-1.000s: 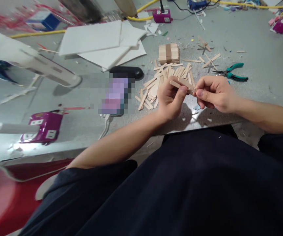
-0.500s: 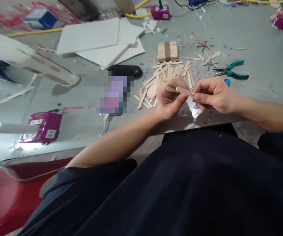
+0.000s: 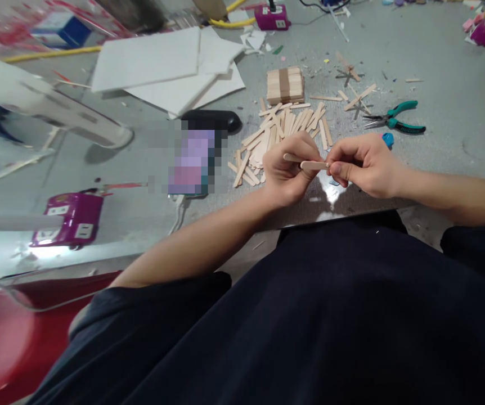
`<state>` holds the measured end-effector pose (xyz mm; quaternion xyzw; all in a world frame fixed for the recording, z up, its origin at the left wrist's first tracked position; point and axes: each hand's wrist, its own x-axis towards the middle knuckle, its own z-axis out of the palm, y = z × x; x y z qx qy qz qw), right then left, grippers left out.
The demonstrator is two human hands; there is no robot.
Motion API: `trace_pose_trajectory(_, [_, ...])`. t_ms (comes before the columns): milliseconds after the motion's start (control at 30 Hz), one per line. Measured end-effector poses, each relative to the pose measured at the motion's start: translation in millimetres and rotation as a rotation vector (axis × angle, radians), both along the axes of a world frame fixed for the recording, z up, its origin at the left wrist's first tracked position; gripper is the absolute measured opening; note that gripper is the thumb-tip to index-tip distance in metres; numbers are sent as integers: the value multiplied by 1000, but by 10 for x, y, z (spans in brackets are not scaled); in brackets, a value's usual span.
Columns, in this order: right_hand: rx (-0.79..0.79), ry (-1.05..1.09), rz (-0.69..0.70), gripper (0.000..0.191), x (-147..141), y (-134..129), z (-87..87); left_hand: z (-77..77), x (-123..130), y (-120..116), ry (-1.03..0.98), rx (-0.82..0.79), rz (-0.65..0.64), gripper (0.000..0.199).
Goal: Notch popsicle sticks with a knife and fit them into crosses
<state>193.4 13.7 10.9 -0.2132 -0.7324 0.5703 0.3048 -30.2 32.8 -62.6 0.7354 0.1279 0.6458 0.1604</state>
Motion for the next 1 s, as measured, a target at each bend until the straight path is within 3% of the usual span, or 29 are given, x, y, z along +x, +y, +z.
trace_pose_trajectory(200, [-42, -8, 38, 50, -12, 6, -35, 70, 36, -50, 19, 37, 18, 24])
trace_pose_trajectory(367, [54, -32, -58, 44, -6, -53, -20, 127, 69, -94, -5, 90, 14, 15])
trace_pose_trajectory(600, [34, -63, -8, 57, -17, -48, 38, 121, 71, -88, 7, 72, 6, 15])
trace_pose_trajectory(700, [258, -95, -177, 55, 31, -54, 39, 110, 150, -60, -81, 63, 39, 19])
trace_pose_trajectory(867, [868, -44, -328, 47, 183, 45, -45, 96, 227, -40, -260, -26, 139, 26])
trace_pose_trajectory(933, [942, -45, -368, 47, 218, 94, -85, 88, 220, -53, -255, -17, 153, 27])
trace_pose_trajectory(1000, [912, -64, -396, 49, 232, 113, -106, 77, 222, -81, -229, 29, 142, 28])
